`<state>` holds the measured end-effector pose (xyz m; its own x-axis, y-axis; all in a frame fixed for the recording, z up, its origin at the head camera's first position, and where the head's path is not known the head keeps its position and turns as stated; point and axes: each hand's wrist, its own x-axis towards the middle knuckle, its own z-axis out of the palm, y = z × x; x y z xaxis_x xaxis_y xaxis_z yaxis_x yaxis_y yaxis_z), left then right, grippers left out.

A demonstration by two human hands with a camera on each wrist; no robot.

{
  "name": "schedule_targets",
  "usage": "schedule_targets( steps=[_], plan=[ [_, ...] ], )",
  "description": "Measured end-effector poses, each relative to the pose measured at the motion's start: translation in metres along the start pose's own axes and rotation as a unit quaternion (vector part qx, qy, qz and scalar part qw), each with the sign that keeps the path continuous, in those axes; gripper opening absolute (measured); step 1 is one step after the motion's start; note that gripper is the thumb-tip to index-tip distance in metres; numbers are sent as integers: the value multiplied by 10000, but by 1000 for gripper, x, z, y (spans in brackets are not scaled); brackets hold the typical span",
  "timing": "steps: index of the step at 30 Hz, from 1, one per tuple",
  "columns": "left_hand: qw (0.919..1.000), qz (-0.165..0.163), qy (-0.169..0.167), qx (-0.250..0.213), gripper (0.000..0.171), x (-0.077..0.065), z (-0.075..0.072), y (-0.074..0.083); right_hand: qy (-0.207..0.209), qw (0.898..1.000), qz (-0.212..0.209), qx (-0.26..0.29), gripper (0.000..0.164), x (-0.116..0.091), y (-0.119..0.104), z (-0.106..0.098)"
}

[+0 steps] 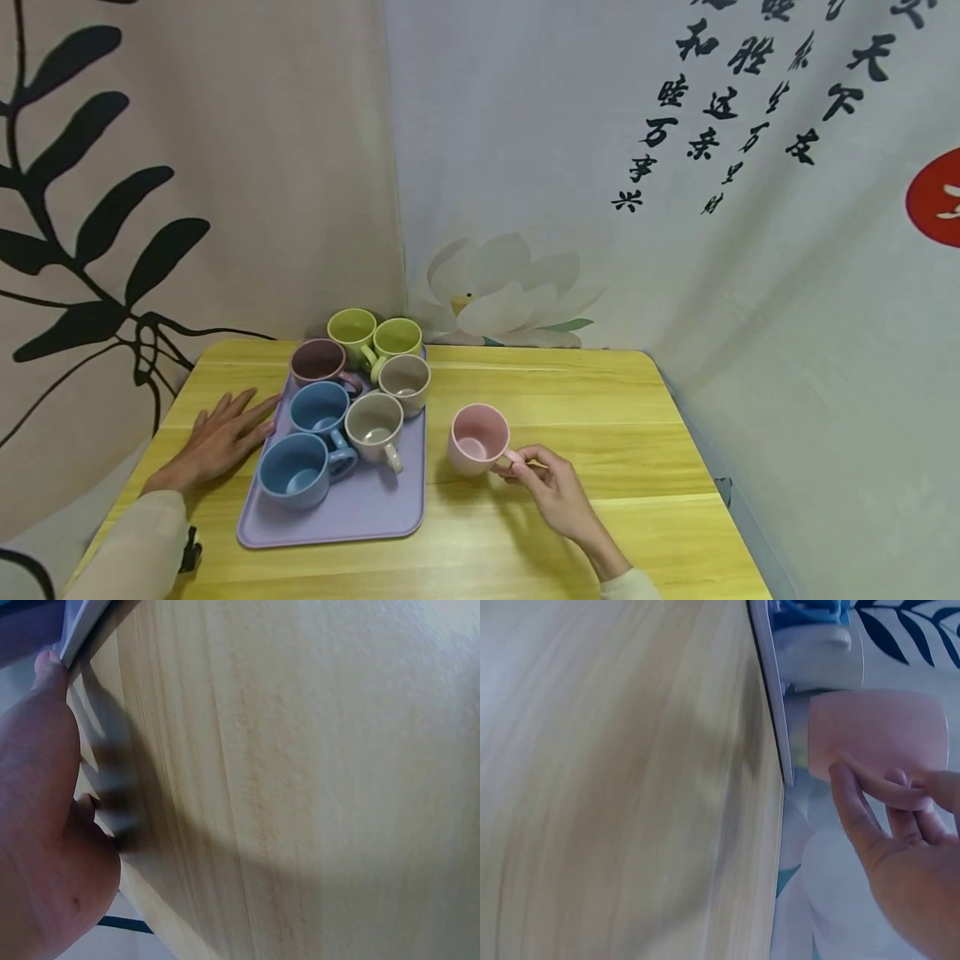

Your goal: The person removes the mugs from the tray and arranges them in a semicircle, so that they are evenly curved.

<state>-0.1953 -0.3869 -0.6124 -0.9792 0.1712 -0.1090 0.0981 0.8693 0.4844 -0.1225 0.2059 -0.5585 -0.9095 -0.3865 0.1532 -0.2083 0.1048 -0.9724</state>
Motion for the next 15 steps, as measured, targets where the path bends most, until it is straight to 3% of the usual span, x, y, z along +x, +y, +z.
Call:
schedule_targets(
  steps=[8,15],
  plan=[
    [10000,19,29,-18,73,0,1,-1,664,9975,150,-179,28,-3,8,-21],
    [9999,86,70,-24,71,0,1,-1,1453,9875,538,-271,21,-3,18,-32]
  ],
)
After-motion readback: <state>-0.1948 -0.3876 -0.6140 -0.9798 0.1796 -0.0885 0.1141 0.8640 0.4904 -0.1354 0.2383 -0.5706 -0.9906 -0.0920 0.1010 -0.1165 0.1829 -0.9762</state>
